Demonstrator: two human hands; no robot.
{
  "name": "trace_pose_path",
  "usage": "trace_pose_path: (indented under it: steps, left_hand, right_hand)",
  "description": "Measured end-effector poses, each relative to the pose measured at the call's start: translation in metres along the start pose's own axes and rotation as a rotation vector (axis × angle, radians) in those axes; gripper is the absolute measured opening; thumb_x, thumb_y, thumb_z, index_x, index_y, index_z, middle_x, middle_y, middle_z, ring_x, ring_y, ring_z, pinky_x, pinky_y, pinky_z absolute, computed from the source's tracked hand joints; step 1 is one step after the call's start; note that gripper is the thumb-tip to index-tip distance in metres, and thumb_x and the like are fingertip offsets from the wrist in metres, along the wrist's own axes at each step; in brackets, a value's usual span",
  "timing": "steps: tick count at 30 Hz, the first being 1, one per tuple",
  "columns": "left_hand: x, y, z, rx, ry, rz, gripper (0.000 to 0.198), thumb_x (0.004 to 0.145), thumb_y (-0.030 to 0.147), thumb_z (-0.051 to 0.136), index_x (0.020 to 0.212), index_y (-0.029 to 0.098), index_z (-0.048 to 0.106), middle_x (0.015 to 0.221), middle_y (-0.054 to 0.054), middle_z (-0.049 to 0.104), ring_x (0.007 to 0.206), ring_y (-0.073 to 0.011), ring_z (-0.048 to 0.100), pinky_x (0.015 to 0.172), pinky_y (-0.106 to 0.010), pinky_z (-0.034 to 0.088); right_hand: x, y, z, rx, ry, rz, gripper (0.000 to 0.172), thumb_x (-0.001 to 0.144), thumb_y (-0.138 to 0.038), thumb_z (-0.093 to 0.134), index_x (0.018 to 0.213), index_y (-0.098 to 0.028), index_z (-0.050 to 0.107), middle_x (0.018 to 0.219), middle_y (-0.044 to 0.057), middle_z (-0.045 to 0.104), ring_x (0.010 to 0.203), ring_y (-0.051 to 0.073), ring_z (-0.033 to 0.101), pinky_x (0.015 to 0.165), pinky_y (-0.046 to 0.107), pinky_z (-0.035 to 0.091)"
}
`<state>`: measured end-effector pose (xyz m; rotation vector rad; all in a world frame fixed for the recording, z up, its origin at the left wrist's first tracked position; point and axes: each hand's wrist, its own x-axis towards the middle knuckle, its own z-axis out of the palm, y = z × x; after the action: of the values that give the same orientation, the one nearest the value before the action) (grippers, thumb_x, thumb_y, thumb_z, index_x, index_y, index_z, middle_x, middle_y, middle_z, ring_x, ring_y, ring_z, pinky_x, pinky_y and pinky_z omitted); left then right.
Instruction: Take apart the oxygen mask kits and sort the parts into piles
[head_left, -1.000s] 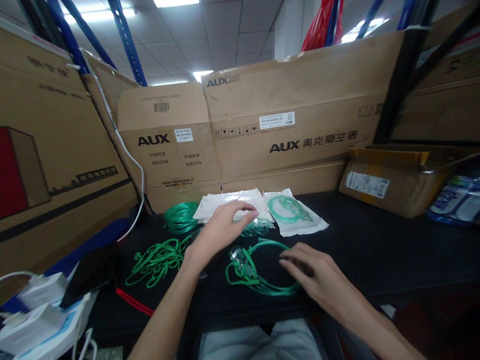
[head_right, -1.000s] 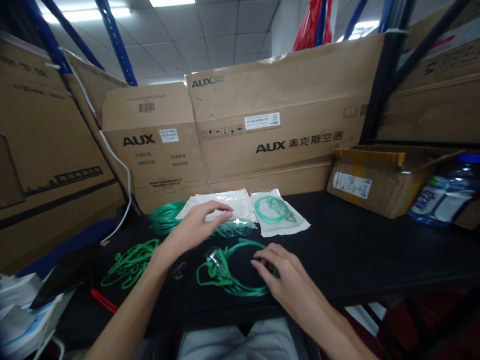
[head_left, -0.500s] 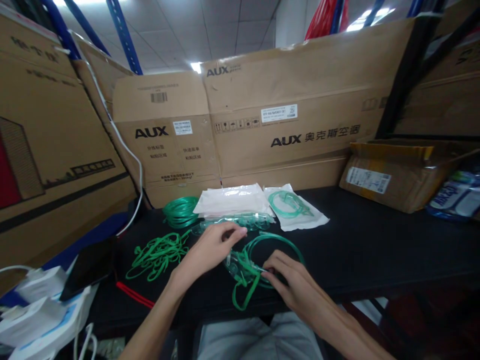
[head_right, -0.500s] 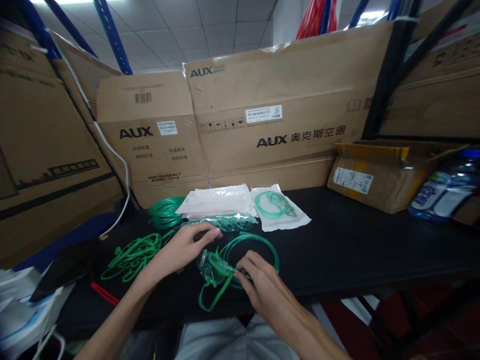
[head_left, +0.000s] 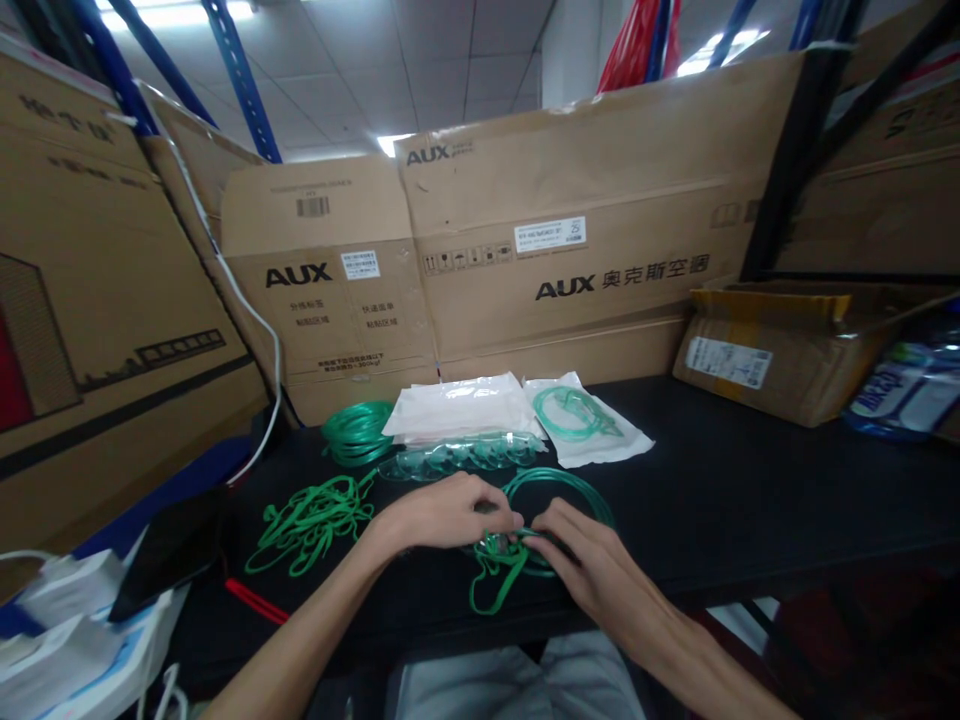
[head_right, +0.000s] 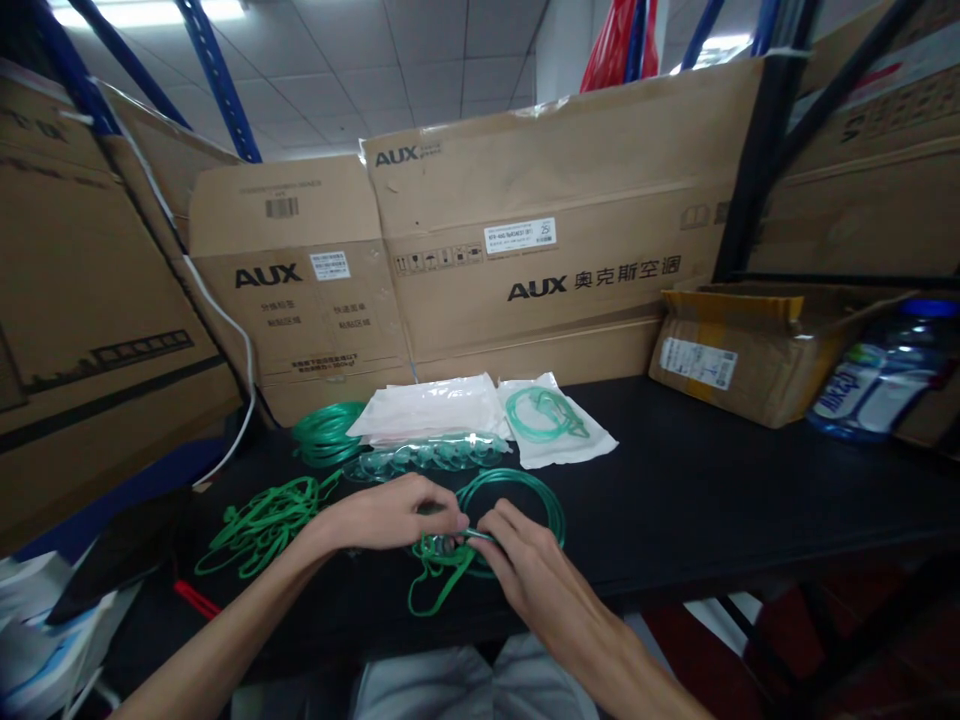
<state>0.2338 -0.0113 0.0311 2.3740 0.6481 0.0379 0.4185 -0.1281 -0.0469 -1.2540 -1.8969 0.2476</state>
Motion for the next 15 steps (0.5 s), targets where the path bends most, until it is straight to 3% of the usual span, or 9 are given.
trace_pose_path:
  steps: [7, 11, 15]
  left_hand:
    - [-0.012, 0.002, 0.017, 0.03, 0.122, 0.057, 0.042, 0.1, 0.047, 0.044, 0.094, 0.018, 0.074, 0.089, -0.002, 0.075, 0.082, -0.0169, 0.065, 0.075, -0.023, 0.045]
    - [-0.019, 0.006, 0.028, 0.186, 0.249, 0.096, 0.03, 0.101, 0.039, 0.048, 0.098, 0.02, 0.072, 0.097, -0.003, 0.072, 0.094, -0.0186, 0.065, 0.086, -0.026, 0.045]
    - [-0.03, 0.0, 0.026, 0.313, 0.329, 0.124, 0.025, 0.1, 0.035, 0.049, 0.101, 0.02, 0.069, 0.1, -0.004, 0.069, 0.099, -0.0199, 0.063, 0.09, -0.028, 0.045]
  right_hand:
    - [0.002, 0.001, -0.006, -0.022, -0.06, -0.024, 0.021, 0.102, -0.016, 0.047, 0.083, -0.019, 0.055, 0.081, 0.003, 0.06, 0.074, 0.018, 0.058, 0.068, 0.029, 0.041]
    - [0.004, 0.003, -0.002, -0.073, -0.068, -0.045, 0.026, 0.101, -0.009, 0.041, 0.081, -0.02, 0.054, 0.077, 0.002, 0.058, 0.072, 0.018, 0.056, 0.065, 0.029, 0.039]
    - [0.004, 0.01, -0.009, -0.096, -0.052, 0.027, 0.029, 0.101, -0.011, 0.038, 0.078, -0.02, 0.053, 0.073, 0.001, 0.057, 0.069, 0.018, 0.057, 0.065, 0.03, 0.04]
